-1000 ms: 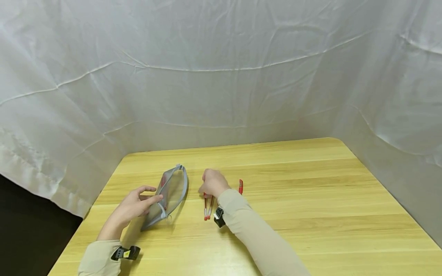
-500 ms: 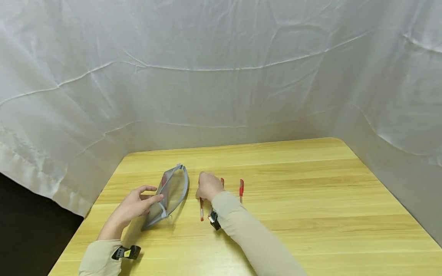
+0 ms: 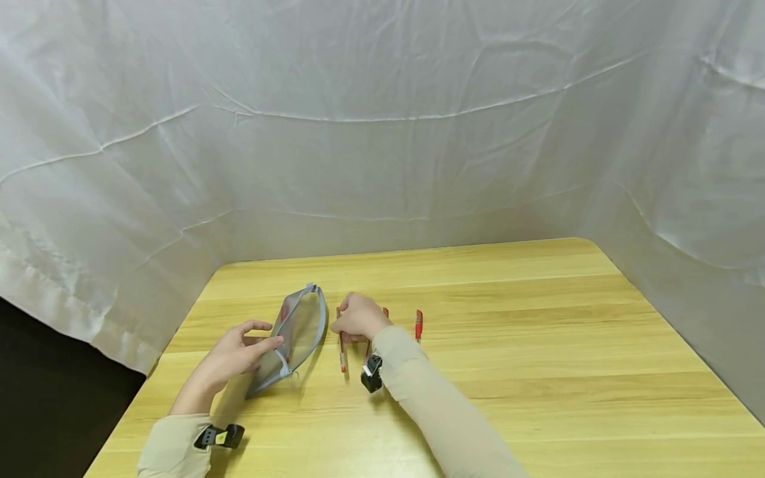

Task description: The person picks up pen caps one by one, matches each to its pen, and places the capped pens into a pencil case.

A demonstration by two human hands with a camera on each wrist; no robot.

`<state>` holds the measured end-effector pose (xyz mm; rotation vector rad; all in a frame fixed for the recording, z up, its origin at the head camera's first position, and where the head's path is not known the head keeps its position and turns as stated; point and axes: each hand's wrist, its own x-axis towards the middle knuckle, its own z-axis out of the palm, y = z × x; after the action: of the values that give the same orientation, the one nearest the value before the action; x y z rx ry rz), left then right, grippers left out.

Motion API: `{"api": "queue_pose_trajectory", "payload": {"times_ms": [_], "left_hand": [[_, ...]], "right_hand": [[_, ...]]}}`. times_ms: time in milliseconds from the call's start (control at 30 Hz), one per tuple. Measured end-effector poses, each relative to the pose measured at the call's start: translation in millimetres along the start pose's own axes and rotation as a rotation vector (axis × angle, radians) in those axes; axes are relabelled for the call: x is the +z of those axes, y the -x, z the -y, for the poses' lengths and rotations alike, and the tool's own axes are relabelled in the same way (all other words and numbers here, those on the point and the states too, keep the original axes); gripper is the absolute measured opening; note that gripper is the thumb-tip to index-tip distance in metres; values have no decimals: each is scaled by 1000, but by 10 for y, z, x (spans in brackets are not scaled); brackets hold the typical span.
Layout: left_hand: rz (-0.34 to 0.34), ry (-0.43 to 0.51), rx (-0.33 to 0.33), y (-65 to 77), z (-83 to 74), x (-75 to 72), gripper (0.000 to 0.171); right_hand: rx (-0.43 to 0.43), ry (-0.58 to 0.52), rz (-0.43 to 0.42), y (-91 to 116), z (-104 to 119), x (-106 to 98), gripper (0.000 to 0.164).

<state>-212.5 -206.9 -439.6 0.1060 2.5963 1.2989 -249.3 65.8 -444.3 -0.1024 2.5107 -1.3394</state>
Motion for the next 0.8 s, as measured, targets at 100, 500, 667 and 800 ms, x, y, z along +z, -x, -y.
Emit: {"api": "queue_pose_trajectory", "payload": {"times_ms": [100, 500, 667, 800], "left_hand": [[2, 0, 1, -1, 0, 0, 64], [0, -3, -2, 6, 3, 1, 63], [0, 0, -7, 12, -2, 2, 63], [1, 3, -1, 8, -1, 2, 64]], "right_hand": [[11, -133, 3, -23, 12, -24, 42], [16, -430, 13, -123, 10, 57, 46], [9, -448, -7, -120, 55, 130, 46], [15, -449, -28, -123, 98, 191, 46]]}}
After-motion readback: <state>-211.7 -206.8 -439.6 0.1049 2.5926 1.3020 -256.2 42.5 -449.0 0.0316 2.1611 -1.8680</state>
